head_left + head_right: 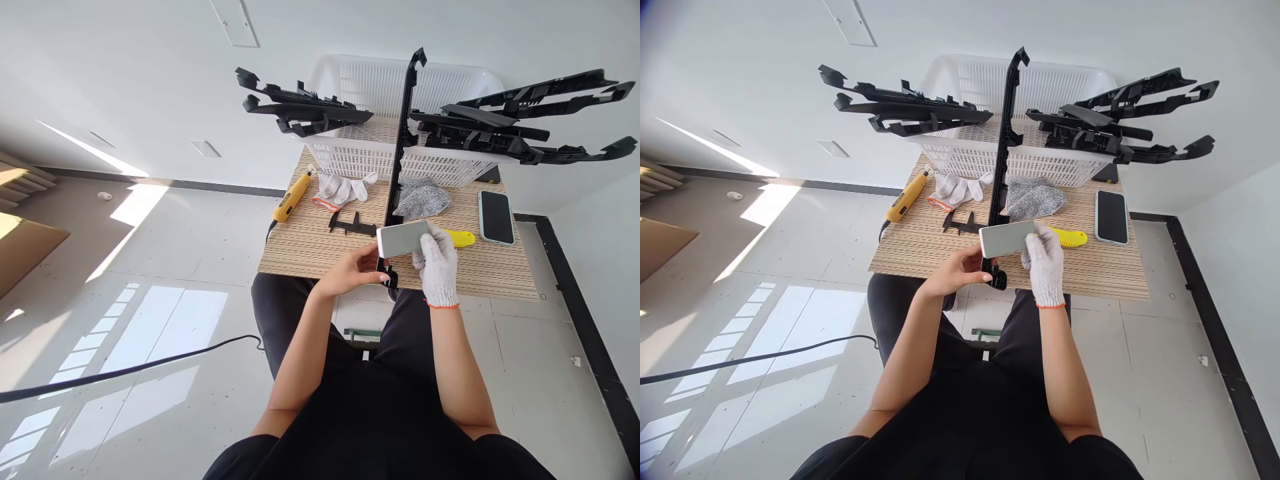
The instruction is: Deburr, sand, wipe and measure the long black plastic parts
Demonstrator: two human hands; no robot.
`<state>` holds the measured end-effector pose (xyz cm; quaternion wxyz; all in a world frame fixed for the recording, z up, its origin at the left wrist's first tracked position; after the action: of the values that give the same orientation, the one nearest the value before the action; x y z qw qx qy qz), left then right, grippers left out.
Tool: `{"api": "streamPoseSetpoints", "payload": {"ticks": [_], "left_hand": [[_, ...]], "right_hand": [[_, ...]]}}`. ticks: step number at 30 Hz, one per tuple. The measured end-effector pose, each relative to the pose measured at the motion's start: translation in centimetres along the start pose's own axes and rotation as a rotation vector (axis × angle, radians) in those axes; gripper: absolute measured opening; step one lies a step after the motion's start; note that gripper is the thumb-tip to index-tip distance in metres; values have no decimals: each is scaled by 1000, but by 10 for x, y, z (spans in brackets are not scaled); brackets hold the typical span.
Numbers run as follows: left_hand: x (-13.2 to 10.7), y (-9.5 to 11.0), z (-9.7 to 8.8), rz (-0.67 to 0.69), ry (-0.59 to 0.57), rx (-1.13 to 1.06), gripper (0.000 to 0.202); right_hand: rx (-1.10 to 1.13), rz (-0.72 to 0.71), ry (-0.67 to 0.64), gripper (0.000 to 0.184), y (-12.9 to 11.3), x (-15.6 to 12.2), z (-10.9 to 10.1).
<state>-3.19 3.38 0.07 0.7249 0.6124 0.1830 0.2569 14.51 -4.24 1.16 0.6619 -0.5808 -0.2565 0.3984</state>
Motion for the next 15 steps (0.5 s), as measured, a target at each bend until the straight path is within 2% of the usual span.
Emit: {"api": "streamPoseSetpoints", "payload": {"ticks": [3,7,10,11,12,15], "left_hand": [[0,-1,0,-16,12,4,57],[-1,0,0,-7,1,-1,61],[-1,0,-1,-34,24,25,58],[-1,0,-1,-40,23,22,59],[-1,0,-1,-41,19,12,61],[0,0,0,-19,20,-41,69]], "right_hand": [[-68,44,-65,36,1,-1,1],[16,9,24,30,1,-1,-1],[-53,54,-91,35,2,-2,1],[-39,65,-92,37,1,-2,1],[3,61,-50,36,1,-3,0],[164,12,193,34,-1,-4,-6]]}}
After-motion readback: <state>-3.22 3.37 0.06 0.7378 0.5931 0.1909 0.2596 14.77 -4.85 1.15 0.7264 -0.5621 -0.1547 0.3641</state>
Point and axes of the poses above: each hand's wrist, its own x-axis towards the middle knuckle, its own z-axis out of the palm, y = z × x, the point moved 2 cm from there along x, towards the middle knuckle, and after that the axes turned 5 degrees about z, right-handed, at the moved point
